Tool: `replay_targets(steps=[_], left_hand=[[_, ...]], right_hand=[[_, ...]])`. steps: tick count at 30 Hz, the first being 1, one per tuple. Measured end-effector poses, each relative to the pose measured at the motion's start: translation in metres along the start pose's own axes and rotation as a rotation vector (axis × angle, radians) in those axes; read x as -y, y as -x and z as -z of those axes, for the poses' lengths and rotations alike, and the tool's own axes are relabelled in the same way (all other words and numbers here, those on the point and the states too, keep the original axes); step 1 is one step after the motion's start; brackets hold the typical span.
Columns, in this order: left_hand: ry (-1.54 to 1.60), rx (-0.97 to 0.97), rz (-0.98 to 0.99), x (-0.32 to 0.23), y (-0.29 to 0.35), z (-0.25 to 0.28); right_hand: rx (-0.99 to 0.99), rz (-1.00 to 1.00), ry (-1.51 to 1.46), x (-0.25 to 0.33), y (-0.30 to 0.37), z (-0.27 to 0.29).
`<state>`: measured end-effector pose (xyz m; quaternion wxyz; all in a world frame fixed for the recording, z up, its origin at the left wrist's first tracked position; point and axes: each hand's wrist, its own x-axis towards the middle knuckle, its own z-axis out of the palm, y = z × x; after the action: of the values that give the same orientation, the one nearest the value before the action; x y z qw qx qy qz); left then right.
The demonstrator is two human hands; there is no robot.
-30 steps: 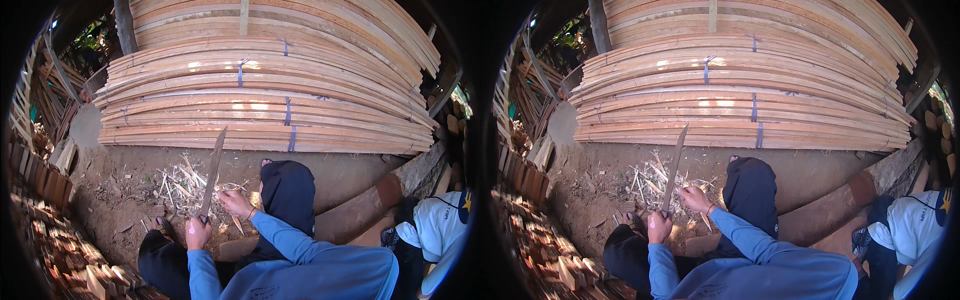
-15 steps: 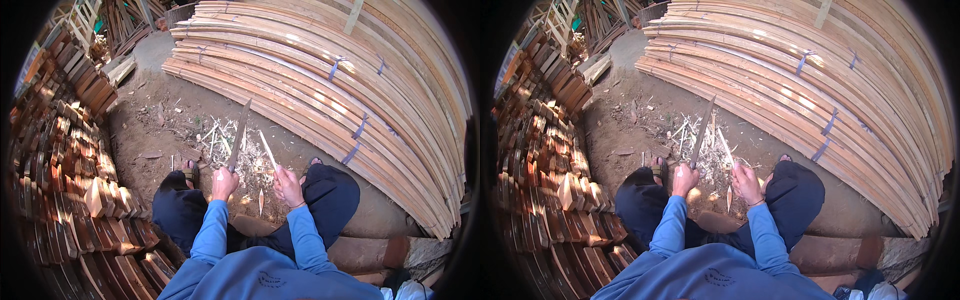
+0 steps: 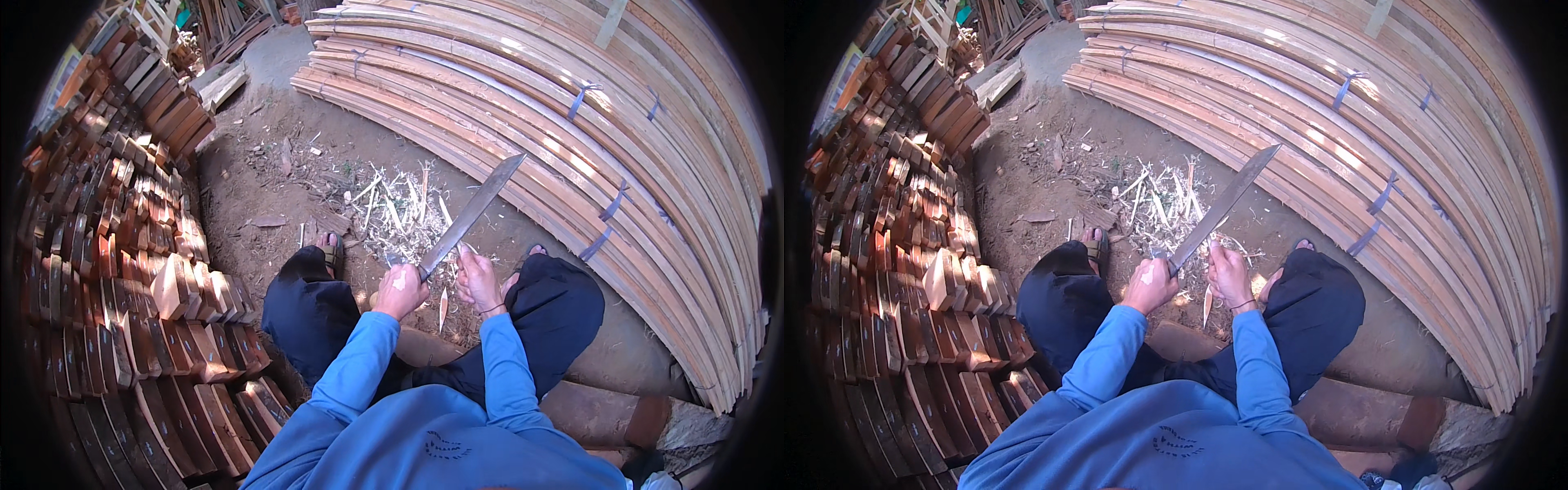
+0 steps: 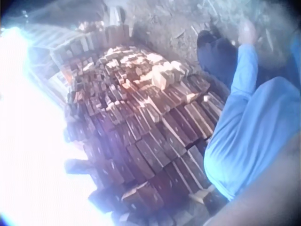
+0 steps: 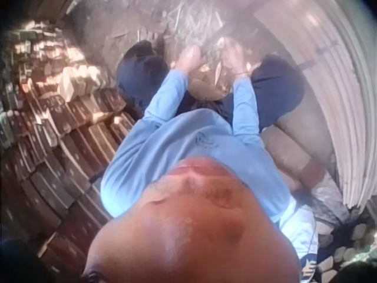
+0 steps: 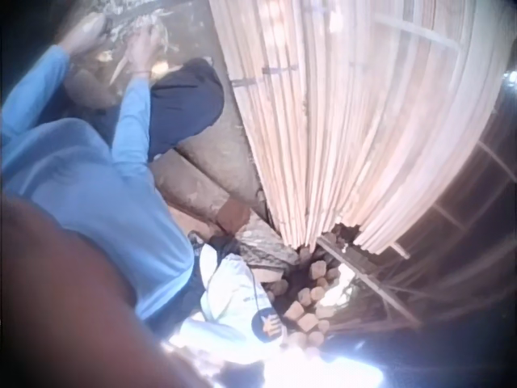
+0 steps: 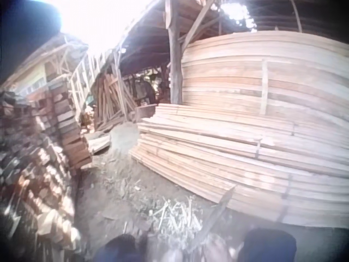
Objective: The person whittles a small piece of wood using a large blade by hand, shaving off thin strips onto the ground.
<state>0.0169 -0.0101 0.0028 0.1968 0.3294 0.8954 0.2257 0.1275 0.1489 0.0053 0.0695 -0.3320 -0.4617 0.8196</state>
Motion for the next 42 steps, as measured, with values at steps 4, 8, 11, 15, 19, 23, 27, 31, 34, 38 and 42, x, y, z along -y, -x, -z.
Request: replay_targets(steps=[4, 8, 11, 15, 19, 23, 27, 31, 34, 38, 42], left_hand=[[0.044, -0.191, 0.068, 0.020, -0.021, -0.002], [0.132, -0.105, 0.226, 0.013, -0.025, 0.018], [0.136, -0.095, 0.224, -0.004, -0.009, 0.035], [0.156, -0.120, 0.170, -0.003, 0.008, 0.043], [0.162, -0.016, 0.139, -0.015, 0.016, 0.056], [0.053, -0.066, 0.058, 0.012, 0.014, 0.012], [0.071, -0.102, 0.152, 0.006, 0.001, 0.007], [0.115, -0.136, 0.292, 0.003, -0.007, 0.028], [0.164, -0.174, 0.357, 0.006, -0.006, 0.028], [0.175, -0.128, 0.308, -0.005, 0.002, 0.040], [0.141, 0.006, 0.206, -0.004, 0.012, 0.038]], right_hand=[[0.072, 0.027, 0.008, 0.000, 0.012, 0.004], [0.134, 0.132, 0.060, 0.033, 0.027, -0.009], [0.029, 0.138, 0.091, 0.031, 0.021, 0.000], [-0.034, 0.062, 0.129, 0.017, 0.015, -0.001], [-0.056, 0.019, 0.214, 0.007, -0.004, -0.003], [-0.009, 0.028, 0.159, 0.006, -0.005, -0.007], [0.016, -0.010, 0.117, 0.004, 0.004, -0.004], [0.129, 0.054, 0.067, 0.017, 0.015, -0.002], [0.004, 0.115, 0.252, 0.010, 0.004, 0.001], [-0.119, 0.186, 0.598, -0.022, -0.018, 0.012], [-0.036, -0.015, 0.300, -0.009, -0.021, -0.002]])
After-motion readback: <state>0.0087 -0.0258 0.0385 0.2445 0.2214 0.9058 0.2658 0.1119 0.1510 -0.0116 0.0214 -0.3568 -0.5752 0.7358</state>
